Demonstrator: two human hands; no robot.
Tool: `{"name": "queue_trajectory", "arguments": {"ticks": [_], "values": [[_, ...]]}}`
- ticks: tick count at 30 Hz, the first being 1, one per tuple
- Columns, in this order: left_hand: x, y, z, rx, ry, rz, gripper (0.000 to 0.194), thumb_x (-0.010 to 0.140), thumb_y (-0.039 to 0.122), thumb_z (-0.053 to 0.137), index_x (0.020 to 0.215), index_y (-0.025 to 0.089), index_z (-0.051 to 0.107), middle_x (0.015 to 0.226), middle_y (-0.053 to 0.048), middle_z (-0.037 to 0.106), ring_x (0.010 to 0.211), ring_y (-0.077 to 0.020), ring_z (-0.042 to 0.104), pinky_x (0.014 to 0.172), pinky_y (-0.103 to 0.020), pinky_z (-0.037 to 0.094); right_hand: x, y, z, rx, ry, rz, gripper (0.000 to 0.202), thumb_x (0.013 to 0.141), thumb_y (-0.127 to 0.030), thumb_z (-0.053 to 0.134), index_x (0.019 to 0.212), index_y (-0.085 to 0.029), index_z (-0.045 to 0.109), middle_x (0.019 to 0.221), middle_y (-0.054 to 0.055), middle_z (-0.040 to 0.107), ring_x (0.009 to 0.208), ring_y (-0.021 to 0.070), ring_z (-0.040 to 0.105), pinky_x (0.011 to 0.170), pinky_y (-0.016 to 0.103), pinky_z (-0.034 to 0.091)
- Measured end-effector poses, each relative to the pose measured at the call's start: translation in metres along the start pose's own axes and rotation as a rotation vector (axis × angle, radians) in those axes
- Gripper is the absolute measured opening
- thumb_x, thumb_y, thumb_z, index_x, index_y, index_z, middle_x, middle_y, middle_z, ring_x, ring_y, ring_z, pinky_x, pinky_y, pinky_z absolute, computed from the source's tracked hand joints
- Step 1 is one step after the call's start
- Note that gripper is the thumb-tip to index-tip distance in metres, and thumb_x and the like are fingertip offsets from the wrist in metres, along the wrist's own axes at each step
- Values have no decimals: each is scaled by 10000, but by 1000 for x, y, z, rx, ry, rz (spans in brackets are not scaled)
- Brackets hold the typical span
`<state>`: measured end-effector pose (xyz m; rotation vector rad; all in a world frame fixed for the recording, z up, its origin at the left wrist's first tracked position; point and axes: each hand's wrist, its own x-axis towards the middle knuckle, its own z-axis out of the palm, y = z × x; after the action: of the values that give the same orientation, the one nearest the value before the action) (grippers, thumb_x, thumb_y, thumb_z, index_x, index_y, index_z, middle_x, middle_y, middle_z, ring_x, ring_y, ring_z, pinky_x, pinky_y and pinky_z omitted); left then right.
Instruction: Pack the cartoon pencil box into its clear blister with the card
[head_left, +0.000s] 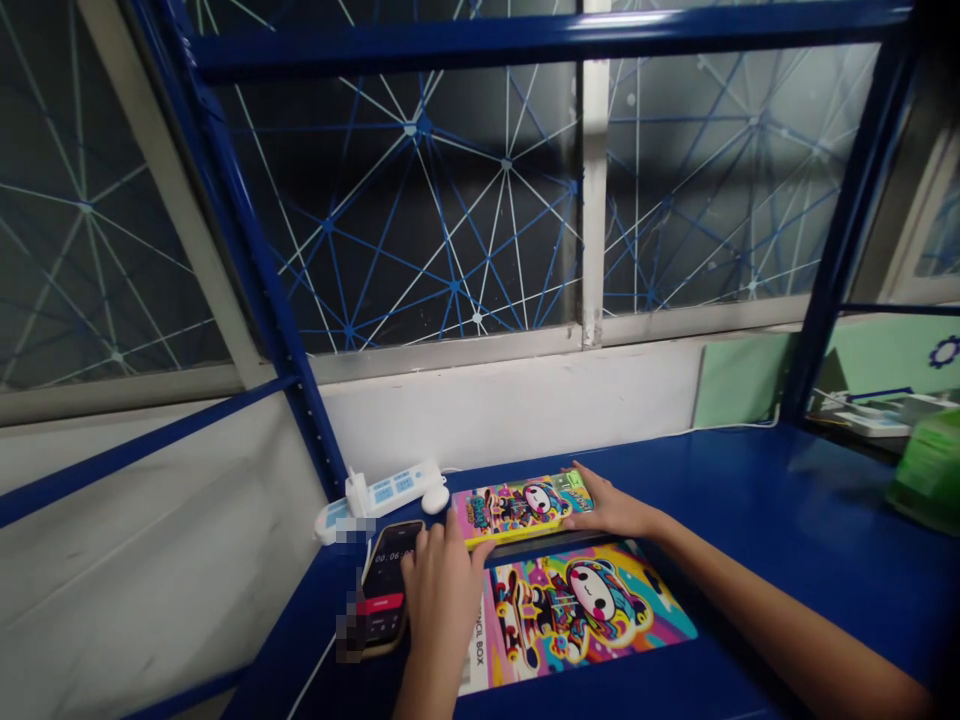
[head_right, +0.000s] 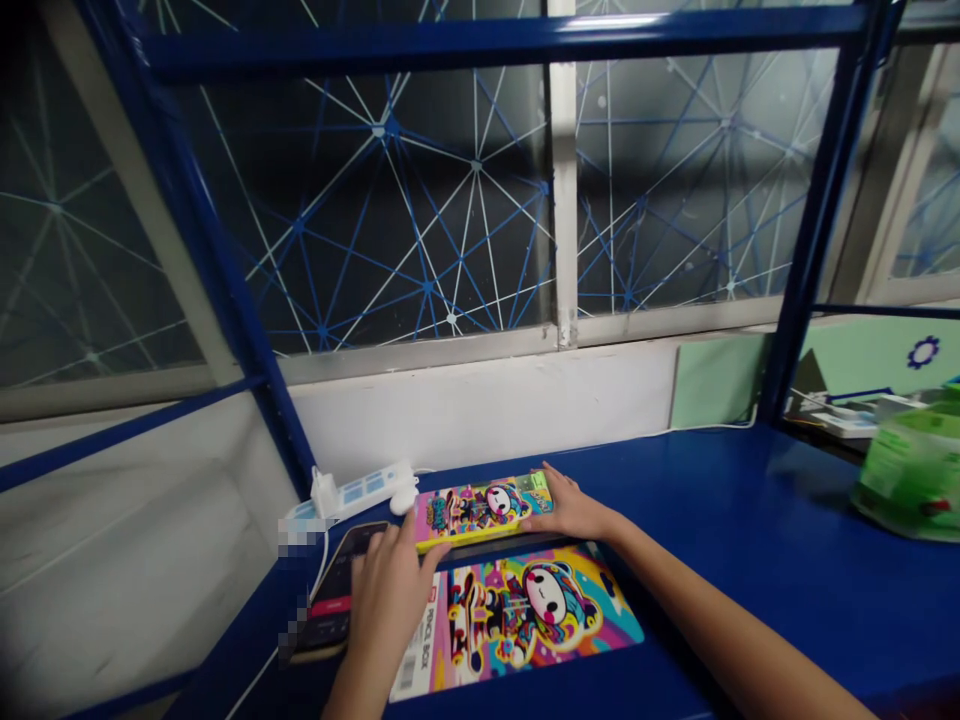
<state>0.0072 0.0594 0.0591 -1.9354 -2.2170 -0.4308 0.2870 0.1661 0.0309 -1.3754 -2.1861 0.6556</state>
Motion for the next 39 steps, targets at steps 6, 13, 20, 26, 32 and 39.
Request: {"name": "queue_trajectory", "arguments": {"ticks": [6, 13, 20, 26, 32, 39], "values": [[6, -1, 13, -58, -28, -10, 374, 978, 398, 466, 1261, 190, 596, 1119, -111, 656, 1134, -297, 562, 824, -348, 428, 1, 14, 12, -61, 7, 17, 1039, 765, -733, 618, 1557, -149, 284, 1582, 215, 359, 1433, 403, 362, 1174, 588, 240], [3, -3, 17, -105, -21, -27, 368, 977, 373, 413, 1205, 188, 634, 1148, -124, 627, 1160, -305, 530, 871, -392, 438, -2, 17, 17, -157, 48, 6, 977, 829, -717, 550, 1558, -129, 269, 1586, 252, 328, 1460, 399, 312, 1155, 607, 265], [1, 22, 4, -130, -20, 127, 431, 978, 322, 369, 1327, 191, 586, 1415, -146, 540, 1311, -337, 452, 1051, -505, 383, -21, -23, 7, -288, 174, -198, 441, 971, -486, 466, 1266, -188, 602, 1441, 184, 528, 1365, 338, 438, 1141, 610, 210], [38, 72, 12, -211, -149, 398, 499, 996, 375, 267, 1390, 233, 538, 1567, -92, 426, 1447, -278, 356, 1128, -442, 373, -73, -68, 29, -292, -44, -405, 336, 942, -439, 546, 1187, -254, 683, 1160, 95, 710, 1106, 270, 627, 1011, 431, 414], [49, 80, 44, -259, -338, 472, 624, 979, 563, 235, 1498, 262, 407, 1624, -134, 299, 1515, -371, 189, 1174, -643, 203, -103, -57, 22, -157, -247, -261, 649, 926, -594, 538, 1492, -294, 432, 1534, 111, 466, 1389, 349, 422, 1146, 525, 288], [49, 63, 49, -313, -455, 502, 682, 969, 632, 147, 1520, 289, 356, 1659, -102, 191, 1534, -339, 101, 1203, -612, 123, -115, -28, 24, -262, 28, -111, 507, 899, -635, 548, 1206, -232, 573, 1150, 113, 593, 1053, 302, 542, 957, 497, 429]]}}
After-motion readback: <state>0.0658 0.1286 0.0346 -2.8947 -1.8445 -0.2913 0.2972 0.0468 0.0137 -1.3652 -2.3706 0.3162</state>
